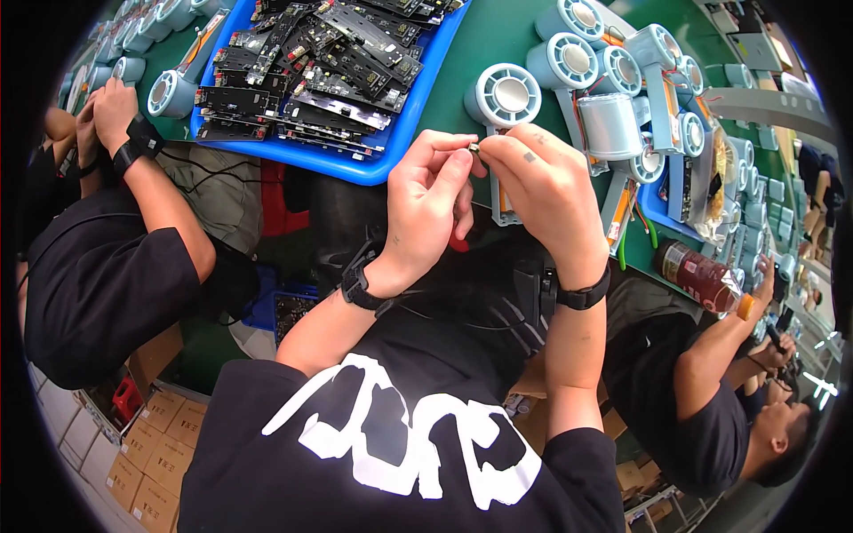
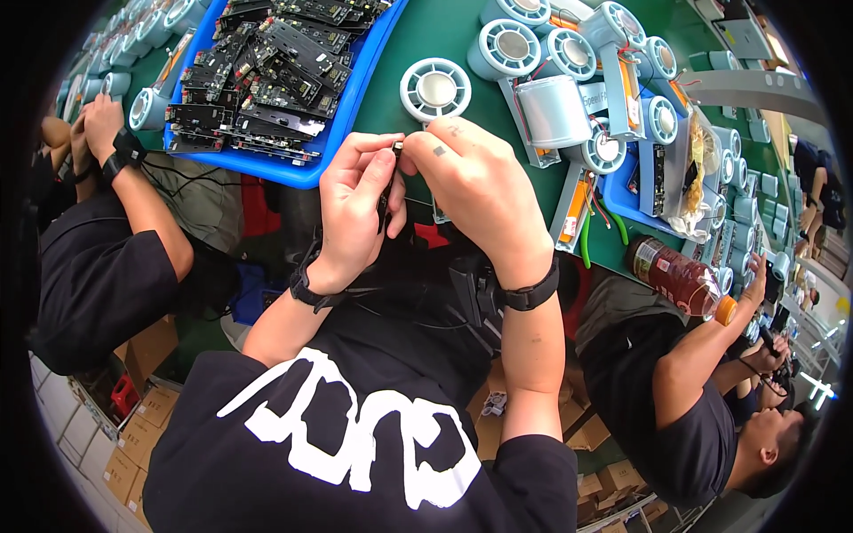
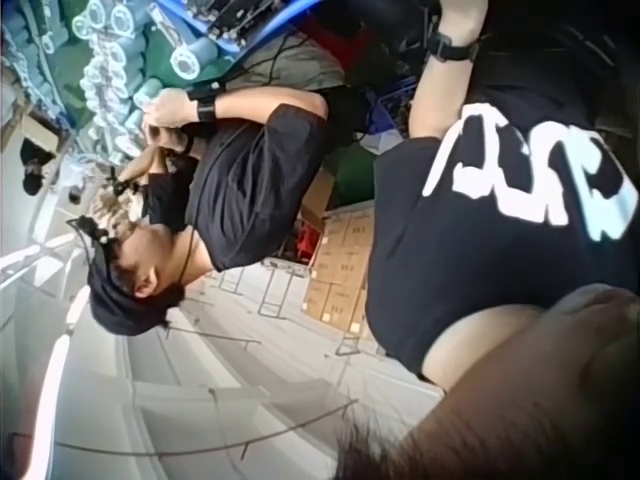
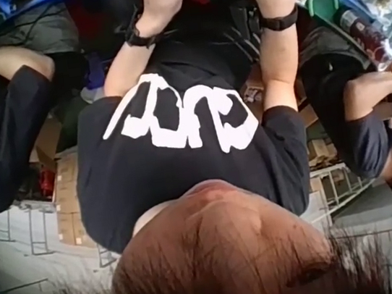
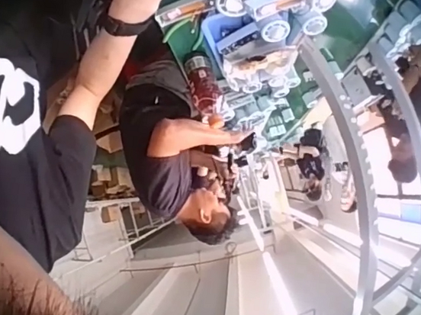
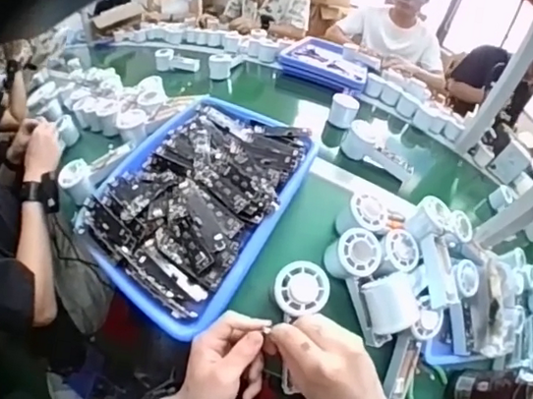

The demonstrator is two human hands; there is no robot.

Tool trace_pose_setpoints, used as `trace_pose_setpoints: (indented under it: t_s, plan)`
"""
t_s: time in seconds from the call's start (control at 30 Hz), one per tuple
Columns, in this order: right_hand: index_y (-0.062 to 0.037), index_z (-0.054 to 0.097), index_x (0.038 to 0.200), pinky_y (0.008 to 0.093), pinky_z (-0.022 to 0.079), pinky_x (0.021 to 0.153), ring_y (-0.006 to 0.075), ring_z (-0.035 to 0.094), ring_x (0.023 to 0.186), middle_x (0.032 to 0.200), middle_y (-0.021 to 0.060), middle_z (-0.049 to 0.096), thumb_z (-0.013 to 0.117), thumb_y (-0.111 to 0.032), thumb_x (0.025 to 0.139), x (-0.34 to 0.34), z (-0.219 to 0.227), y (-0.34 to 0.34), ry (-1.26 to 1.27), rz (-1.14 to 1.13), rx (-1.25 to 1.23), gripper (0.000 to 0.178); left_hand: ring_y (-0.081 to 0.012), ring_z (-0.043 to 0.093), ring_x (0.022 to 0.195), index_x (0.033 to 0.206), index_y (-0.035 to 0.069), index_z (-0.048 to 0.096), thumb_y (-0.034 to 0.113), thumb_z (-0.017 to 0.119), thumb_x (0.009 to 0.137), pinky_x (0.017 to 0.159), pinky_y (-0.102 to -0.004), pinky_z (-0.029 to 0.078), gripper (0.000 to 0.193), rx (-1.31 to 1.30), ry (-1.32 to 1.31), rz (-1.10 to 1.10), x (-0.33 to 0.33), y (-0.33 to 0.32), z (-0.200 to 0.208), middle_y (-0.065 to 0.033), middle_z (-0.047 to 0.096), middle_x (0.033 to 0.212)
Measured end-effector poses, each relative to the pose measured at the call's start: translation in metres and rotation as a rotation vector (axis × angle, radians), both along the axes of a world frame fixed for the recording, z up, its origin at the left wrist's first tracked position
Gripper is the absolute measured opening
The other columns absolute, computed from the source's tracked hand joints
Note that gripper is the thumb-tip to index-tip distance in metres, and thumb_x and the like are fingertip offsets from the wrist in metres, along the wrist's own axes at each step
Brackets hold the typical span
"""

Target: The person picks up a battery and a circuit board, connects the wires to the board by hand, and presses the components into the housing of a handheld fan. After securing the parts, the person sets the assembled unit aside and reaches for another circuit board.

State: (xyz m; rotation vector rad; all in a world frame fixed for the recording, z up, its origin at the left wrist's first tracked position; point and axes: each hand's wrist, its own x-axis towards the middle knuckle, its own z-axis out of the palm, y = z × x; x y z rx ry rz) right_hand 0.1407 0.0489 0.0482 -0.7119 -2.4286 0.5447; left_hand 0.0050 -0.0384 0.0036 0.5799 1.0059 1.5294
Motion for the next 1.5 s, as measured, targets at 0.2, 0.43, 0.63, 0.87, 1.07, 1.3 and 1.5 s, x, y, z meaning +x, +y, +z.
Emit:
trace_pose_setpoints:
  t_s: [0.2, 0.43, 0.63, 0.87, 1.07, 1.3, 1.5]
  plan:
    - [-0.0017, 0.068, 0.094, 0.0364, 0.052, 0.063, 0.0287, 0.065, 0.074, 0.083, 0.0108, 0.064, 0.071, 0.002, 0.079, 0.0, -0.001, -0.002, 0.021, -0.015, -0.014, 0.016, -0.0051, 0.046, 0.049, 0.115, 0.001, 0.058, 0.009, 0.05, 0.104, 0.037, -0.022, 0.04, 0.016, -0.025, -0.072, 0.03, 0.003, 0.002, 0.005, -0.0089, 0.062, 0.087]
    - [-0.0022, 0.069, 0.091, 0.0337, 0.052, 0.061, 0.0261, 0.066, 0.069, 0.081, 0.0096, 0.066, 0.073, -0.001, 0.079, 0.003, 0.003, 0.003, 0.017, -0.01, -0.07, 0.013, -0.0052, 0.048, 0.049, 0.115, 0.002, 0.059, 0.009, 0.05, 0.104, 0.038, -0.0218, 0.04, 0.016, 0.01, 0.078, 0.015, 0.002, -0.001, -0.001, -0.0089, 0.063, 0.088]
    - [-0.0024, 0.07, 0.087, 0.0302, 0.051, 0.058, 0.0215, 0.066, 0.064, 0.077, 0.0081, 0.067, 0.075, -0.003, 0.08, 0.005, 0.0, 0.012, 0.102, 0.014, -0.178, 0.009, -0.005, 0.049, 0.049, 0.117, 0.002, 0.06, 0.008, 0.051, 0.104, 0.04, -0.0212, 0.04, 0.017, 0.066, 0.09, -0.02, 0.0, -0.003, -0.002, -0.0084, 0.064, 0.089]
    - [-0.0017, 0.071, 0.085, 0.0276, 0.051, 0.057, 0.0181, 0.065, 0.062, 0.075, 0.0074, 0.068, 0.076, -0.004, 0.08, 0.005, 0.003, 0.023, 0.036, 0.125, -0.253, 0.007, -0.0045, 0.05, 0.05, 0.116, 0.002, 0.061, 0.007, 0.052, 0.104, 0.04, -0.0206, 0.039, 0.016, 0.085, 0.217, -0.031, -0.003, -0.006, -0.002, -0.0067, 0.065, 0.086]
    - [-0.0033, 0.072, 0.09, 0.0322, 0.053, 0.06, 0.0236, 0.067, 0.065, 0.078, 0.0096, 0.07, 0.073, -0.009, 0.082, 0.009, 0.001, 0.027, 0.041, 0.12, -0.297, 0.01, -0.0065, 0.051, 0.058, 0.123, 0.002, 0.059, 0.01, 0.048, 0.106, 0.04, -0.021, 0.041, 0.022, 0.151, 0.236, -0.089, -0.002, -0.003, -0.004, -0.0115, 0.062, 0.092]
    - [-0.0017, 0.071, 0.105, 0.0256, 0.05, 0.061, 0.015, 0.064, 0.067, 0.084, 0.0076, 0.069, 0.078, -0.005, 0.079, 0.018, 0.018, -0.007, 0.238, -0.28, -0.147, 0.027, -0.0086, 0.058, 0.075, 0.122, -0.001, 0.056, 0.011, 0.05, 0.105, 0.058, -0.0237, 0.052, 0.022, 0.048, 0.074, 0.076, 0.004, -0.002, 0.013, -0.0107, 0.063, 0.099]
    - [-0.0024, 0.058, 0.128, 0.0272, 0.054, 0.064, 0.0157, 0.064, 0.07, 0.095, 0.0101, 0.065, 0.081, -0.007, 0.076, -0.002, 0.032, -0.086, 0.183, -0.367, -0.427, 0.057, -0.0108, 0.064, 0.09, 0.125, -0.002, 0.058, 0.005, 0.053, 0.102, 0.075, -0.0248, 0.054, 0.025, -0.04, 0.033, 0.016, 0.005, -0.009, 0.031, -0.0098, 0.067, 0.106]
